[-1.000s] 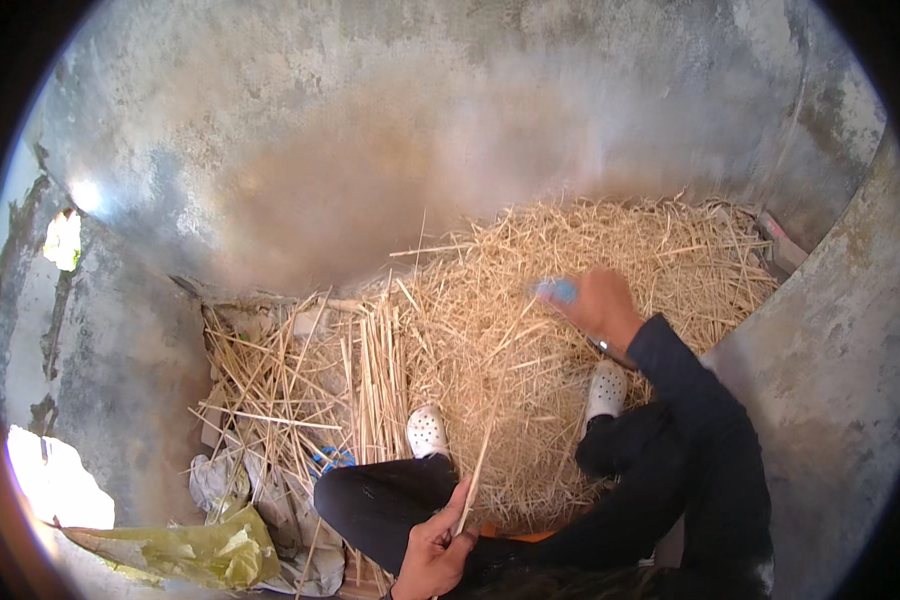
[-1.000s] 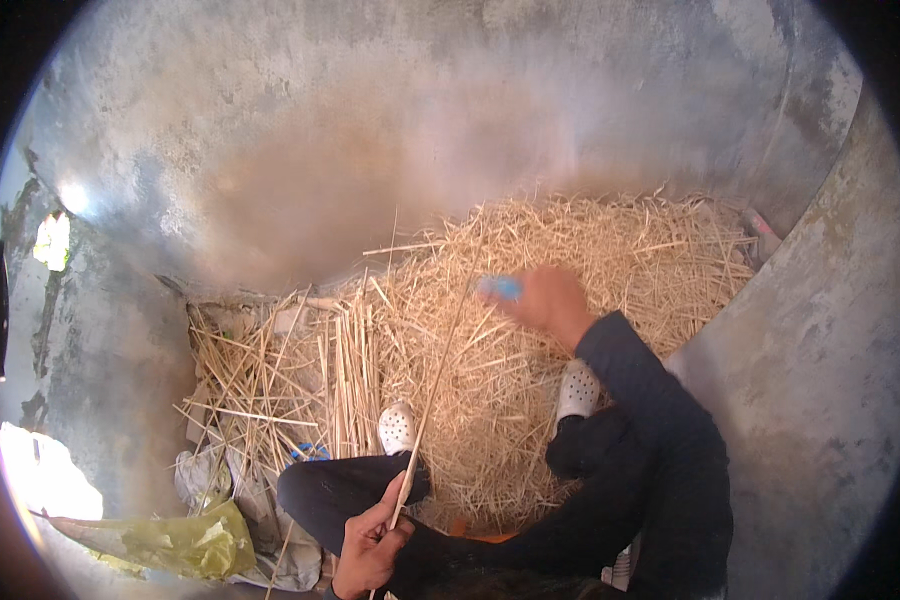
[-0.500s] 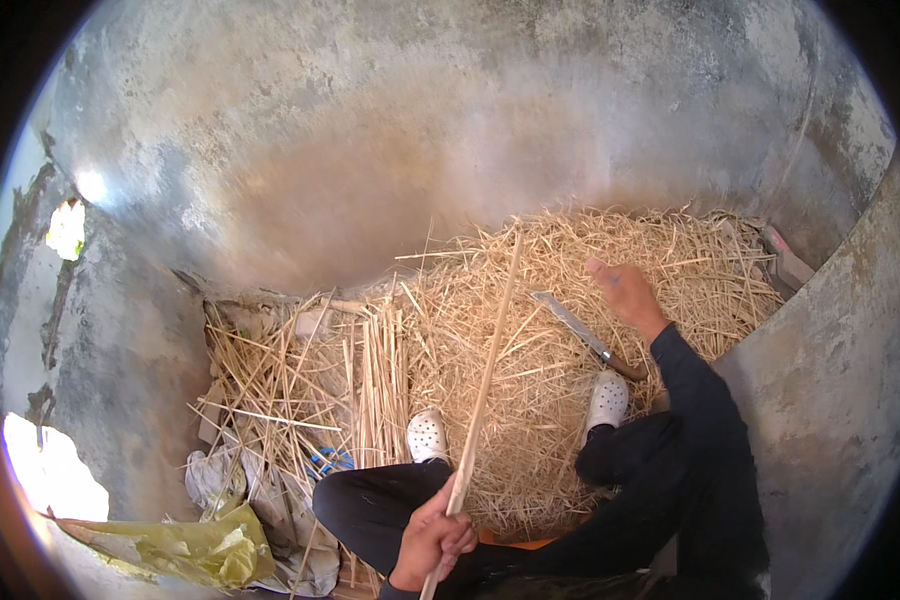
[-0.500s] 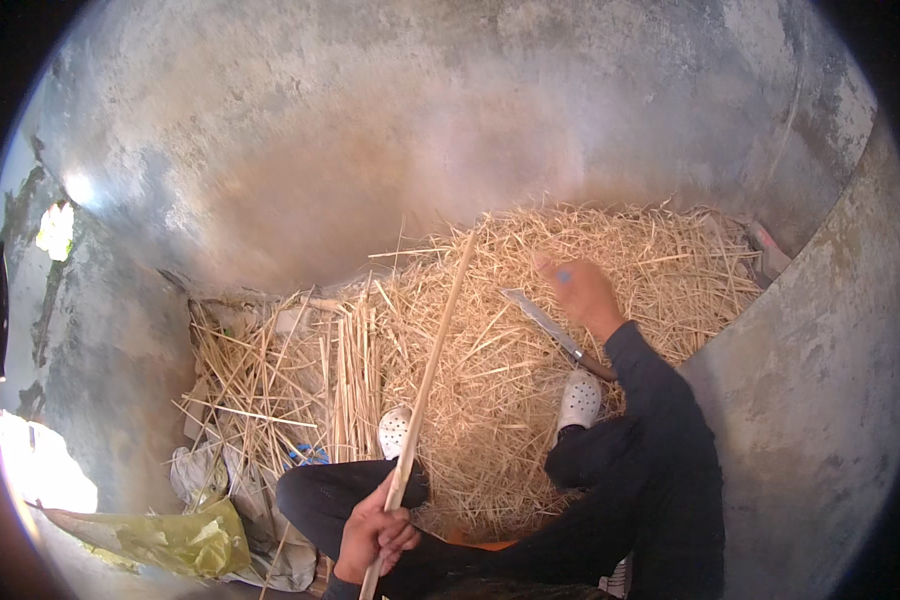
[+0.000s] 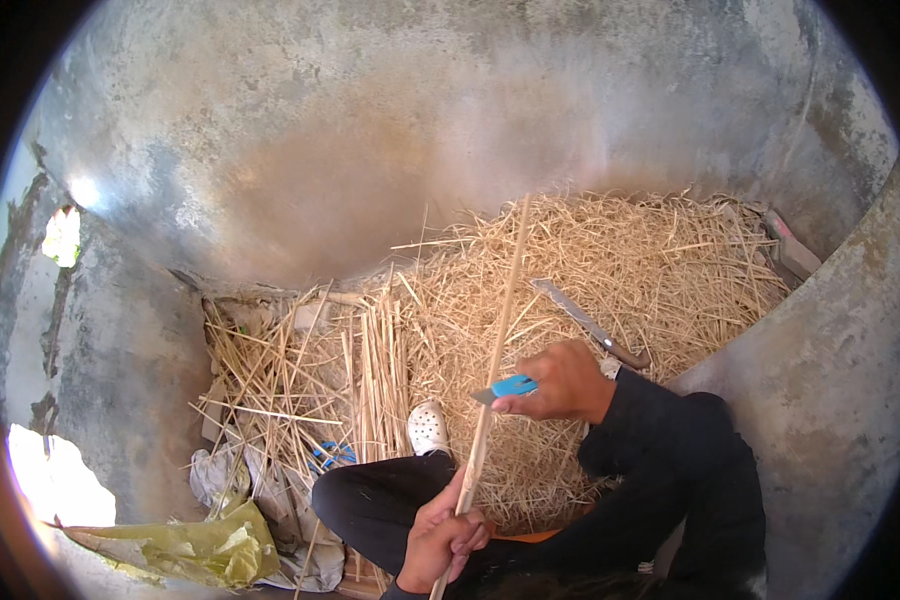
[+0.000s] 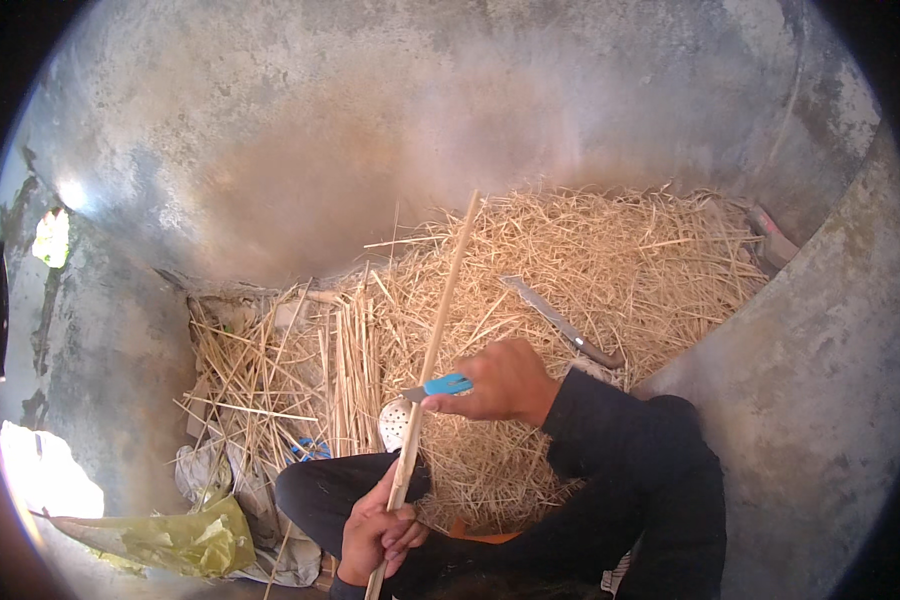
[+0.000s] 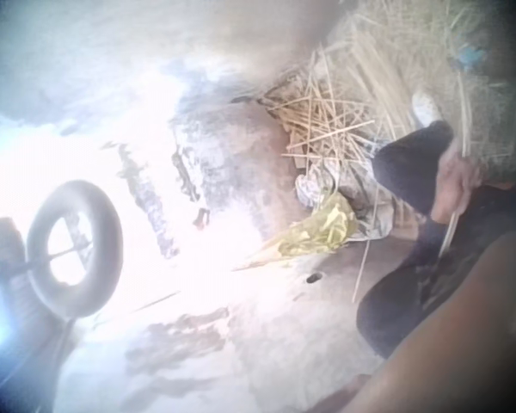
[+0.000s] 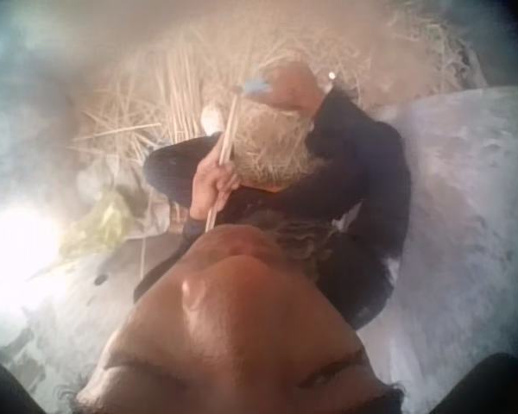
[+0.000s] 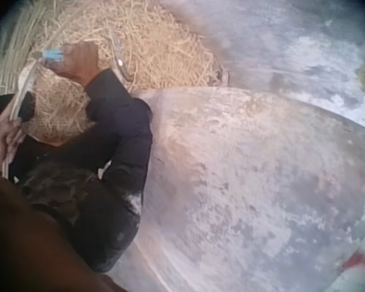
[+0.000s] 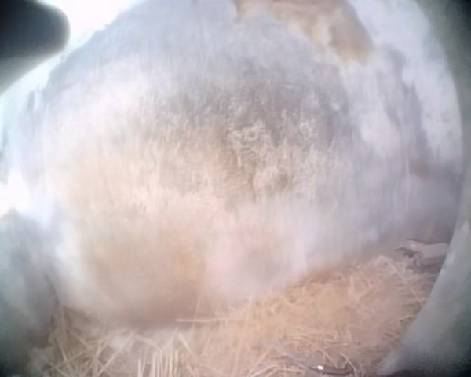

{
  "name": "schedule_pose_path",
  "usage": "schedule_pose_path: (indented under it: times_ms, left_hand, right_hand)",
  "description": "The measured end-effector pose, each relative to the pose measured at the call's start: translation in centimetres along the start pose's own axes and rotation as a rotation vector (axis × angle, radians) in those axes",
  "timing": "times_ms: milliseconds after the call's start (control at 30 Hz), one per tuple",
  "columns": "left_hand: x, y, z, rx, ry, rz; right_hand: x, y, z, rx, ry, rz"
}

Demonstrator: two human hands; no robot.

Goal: The person sits cross-legged on a straw-covered floor and uses a knife to shave a long thin stick, repeatedly scraping along its length to remove thin strips. The person holds the stick with the left hand and scrapes with the right hand, occasionally repositioning the stick and continuing the shaving motion.

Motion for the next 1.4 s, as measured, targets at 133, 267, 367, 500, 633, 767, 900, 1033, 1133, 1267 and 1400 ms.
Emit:
schedule_pose_path:
  times_ms: [133,267,367,500,633,767,900,1033,1133,1267,1400]
  left_hand:
    - [-0.1,0.1,-0.1,-0.098,0.087,0.009]
    - [0.6,1.2,-1.6,-0.242,0.010,0.042]
    - [0.8,1.3,-1.2,-0.187,0.041,0.097]
    - [-0.3,-0.5,-0.3,-0.385,0.164,0.183]
    - [0.1,0.0,-0.5,-0.462,0.168,0.193]
    - [-0.1,-1.4,-0.8,-0.396,0.175,0.195]
    - [0.5,-1.2,-1.5,-0.458,0.194,0.175]
    - [0.9,-0.7,-1.5,-0.330,0.083,0.178]
    - [1.2,-0.9,-1.2,-0.359,0.167,0.175]
    - [1.1,-0.6,-0.7,-0.420,0.197,0.097]
    - [1.4,-0.1,-0.9,-0.502,0.187,0.106]
  right_hand:
    - [-0.7,-0.8,1.8,0.109,-0.085,0.079]
    - [-0.2,-0.9,6.4,0.149,0.304,0.223]
    - [0.0,1.2,6.2,0.090,0.174,0.291]
    - [0.3,-0.2,-0.3,0.017,-0.081,0.040]
    - [-0.8,-1.5,6.2,0.179,0.273,0.017]
    - [0.3,1.0,1.2,0.000,0.019,-0.063]
    - [0.5,1.3,5.0,0.161,0.146,-0.022]
    - [-0.1,-0.1,7.3,0.192,0.291,-0.107]
    - [-0.1,1.1,2.0,0.034,-0.014,-0.004]
    - [-0.9,-0.6,3.0,0.172,-0.082,0.078]
    - [-1.3,-2.6,8.4,0.265,0.256,0.132]
Point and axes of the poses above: each hand's wrist, its own x-axis away from the middle knuckle, its own y-axis out of the palm, z = x × y, the point moved 1 cm from there along -x, towards the middle knuckle, and after that the axes turned 12 degrees about -y, right-handed, at the moved point
